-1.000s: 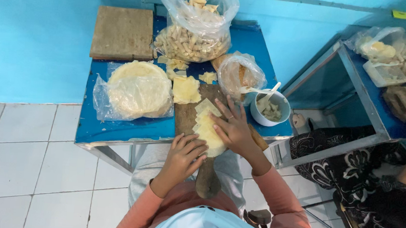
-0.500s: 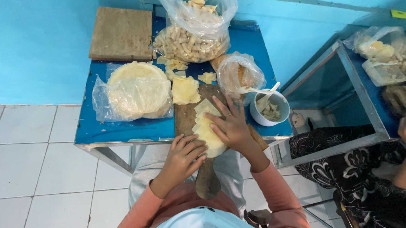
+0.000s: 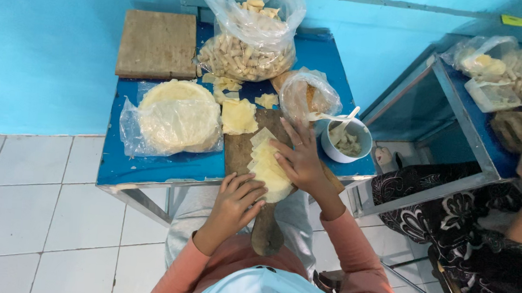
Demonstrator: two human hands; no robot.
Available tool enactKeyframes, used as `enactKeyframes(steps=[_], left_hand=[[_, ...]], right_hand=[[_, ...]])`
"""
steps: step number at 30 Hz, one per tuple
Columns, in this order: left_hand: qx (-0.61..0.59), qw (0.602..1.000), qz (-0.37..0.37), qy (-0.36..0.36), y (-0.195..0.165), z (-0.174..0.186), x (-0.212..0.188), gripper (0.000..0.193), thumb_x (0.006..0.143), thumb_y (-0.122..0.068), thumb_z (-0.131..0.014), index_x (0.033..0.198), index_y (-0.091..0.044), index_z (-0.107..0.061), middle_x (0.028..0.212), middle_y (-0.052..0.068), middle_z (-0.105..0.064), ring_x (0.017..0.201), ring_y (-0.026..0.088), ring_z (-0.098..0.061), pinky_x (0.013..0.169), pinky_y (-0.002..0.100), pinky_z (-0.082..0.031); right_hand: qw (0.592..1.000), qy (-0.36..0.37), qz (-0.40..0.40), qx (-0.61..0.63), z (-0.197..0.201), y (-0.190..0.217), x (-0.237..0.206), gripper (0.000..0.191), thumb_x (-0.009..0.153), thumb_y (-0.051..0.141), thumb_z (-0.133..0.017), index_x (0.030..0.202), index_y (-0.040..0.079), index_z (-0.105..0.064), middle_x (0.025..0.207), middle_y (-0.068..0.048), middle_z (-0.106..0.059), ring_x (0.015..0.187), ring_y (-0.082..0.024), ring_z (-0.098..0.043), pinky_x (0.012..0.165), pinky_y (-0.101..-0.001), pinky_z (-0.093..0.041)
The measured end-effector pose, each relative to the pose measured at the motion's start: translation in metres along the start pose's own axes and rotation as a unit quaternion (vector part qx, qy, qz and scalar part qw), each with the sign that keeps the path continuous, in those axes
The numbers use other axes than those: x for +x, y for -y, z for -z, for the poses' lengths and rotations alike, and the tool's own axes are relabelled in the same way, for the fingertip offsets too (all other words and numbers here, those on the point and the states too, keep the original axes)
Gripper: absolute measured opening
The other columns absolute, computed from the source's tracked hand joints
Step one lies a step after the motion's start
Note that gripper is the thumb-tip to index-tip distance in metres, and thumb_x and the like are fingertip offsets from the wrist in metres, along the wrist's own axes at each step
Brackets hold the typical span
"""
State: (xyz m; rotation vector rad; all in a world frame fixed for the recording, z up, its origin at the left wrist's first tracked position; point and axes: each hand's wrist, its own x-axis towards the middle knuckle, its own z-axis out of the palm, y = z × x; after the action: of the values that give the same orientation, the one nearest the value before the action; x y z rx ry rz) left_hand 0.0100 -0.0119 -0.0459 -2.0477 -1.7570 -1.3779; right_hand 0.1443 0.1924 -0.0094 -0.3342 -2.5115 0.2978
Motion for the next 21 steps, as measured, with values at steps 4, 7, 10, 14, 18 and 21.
enactKeyframes(steps=[4, 7, 10, 14, 18, 21], left_hand=[[0.0, 1.0, -0.004, 0.001, 0.001, 0.0, 0.0, 0.024, 0.091, -0.018, -0.071, 0.114, -0.009, -0.072, 0.123, 0.005, -0.067, 0.13, 0.03, -0.055, 0.11, 0.055, -0.037], [0.0, 1.0, -0.006, -0.004, 0.001, -0.001, 0.0, 0.025, 0.091, -0.019, -0.071, 0.114, -0.01, -0.073, 0.123, 0.004, -0.068, 0.13, 0.03, -0.055, 0.11, 0.055, -0.036], [-0.003, 1.0, -0.003, -0.004, 0.002, -0.003, 0.0, 0.025, 0.091, -0.019, -0.071, 0.115, -0.01, -0.073, 0.123, 0.004, -0.068, 0.13, 0.029, -0.056, 0.111, 0.055, -0.036], [-0.001, 1.0, -0.003, -0.005, 0.002, -0.003, -0.001, 0.025, 0.092, -0.019, -0.07, 0.115, -0.01, -0.073, 0.123, 0.004, -0.068, 0.13, 0.029, -0.056, 0.111, 0.055, -0.036], [-0.001, 1.0, -0.002, -0.004, 0.002, -0.003, -0.001, 0.024, 0.092, -0.019, -0.07, 0.114, -0.01, -0.073, 0.122, 0.004, -0.068, 0.129, 0.029, -0.056, 0.111, 0.055, -0.036], [0.001, 1.0, -0.005, -0.007, 0.002, -0.003, 0.0, 0.024, 0.092, -0.019, -0.071, 0.114, -0.01, -0.072, 0.123, 0.003, -0.068, 0.129, 0.029, -0.056, 0.111, 0.055, -0.036]], right_hand=[[1.0, -0.01, 0.008, -0.028, -0.002, -0.006, 0.001, 0.022, 0.099, 0.024, -0.065, 0.117, 0.017, -0.074, 0.165, -0.013, -0.037, 0.156, -0.043, -0.022, 0.12, -0.0699, -0.015], [0.999, -0.022, -0.02, -0.03, -0.005, -0.013, -0.001, 0.016, 0.099, 0.026, -0.064, 0.109, 0.015, -0.071, 0.165, -0.013, -0.038, 0.158, -0.044, -0.021, 0.122, -0.0687, -0.018], [0.996, -0.042, -0.022, 0.081, -0.009, -0.02, -0.001, 0.018, 0.108, 0.027, -0.057, 0.116, 0.012, -0.063, 0.169, -0.015, -0.034, 0.162, -0.045, -0.016, 0.127, -0.0666, -0.02], [0.995, -0.028, -0.023, 0.088, -0.012, -0.022, 0.0, 0.029, 0.107, 0.026, -0.053, 0.128, 0.013, -0.069, 0.169, -0.016, -0.031, 0.161, -0.044, -0.01, 0.124, -0.0689, -0.008], [0.999, 0.005, -0.024, 0.032, -0.012, -0.014, 0.0, 0.031, 0.105, 0.027, -0.054, 0.127, 0.017, -0.075, 0.169, -0.013, -0.031, 0.159, -0.042, -0.009, 0.12, -0.0716, -0.002], [0.999, -0.002, -0.022, -0.045, -0.007, -0.01, 0.001, 0.025, 0.102, 0.03, -0.059, 0.115, 0.018, -0.077, 0.166, -0.009, -0.035, 0.159, -0.039, -0.014, 0.12, -0.0728, -0.004]])
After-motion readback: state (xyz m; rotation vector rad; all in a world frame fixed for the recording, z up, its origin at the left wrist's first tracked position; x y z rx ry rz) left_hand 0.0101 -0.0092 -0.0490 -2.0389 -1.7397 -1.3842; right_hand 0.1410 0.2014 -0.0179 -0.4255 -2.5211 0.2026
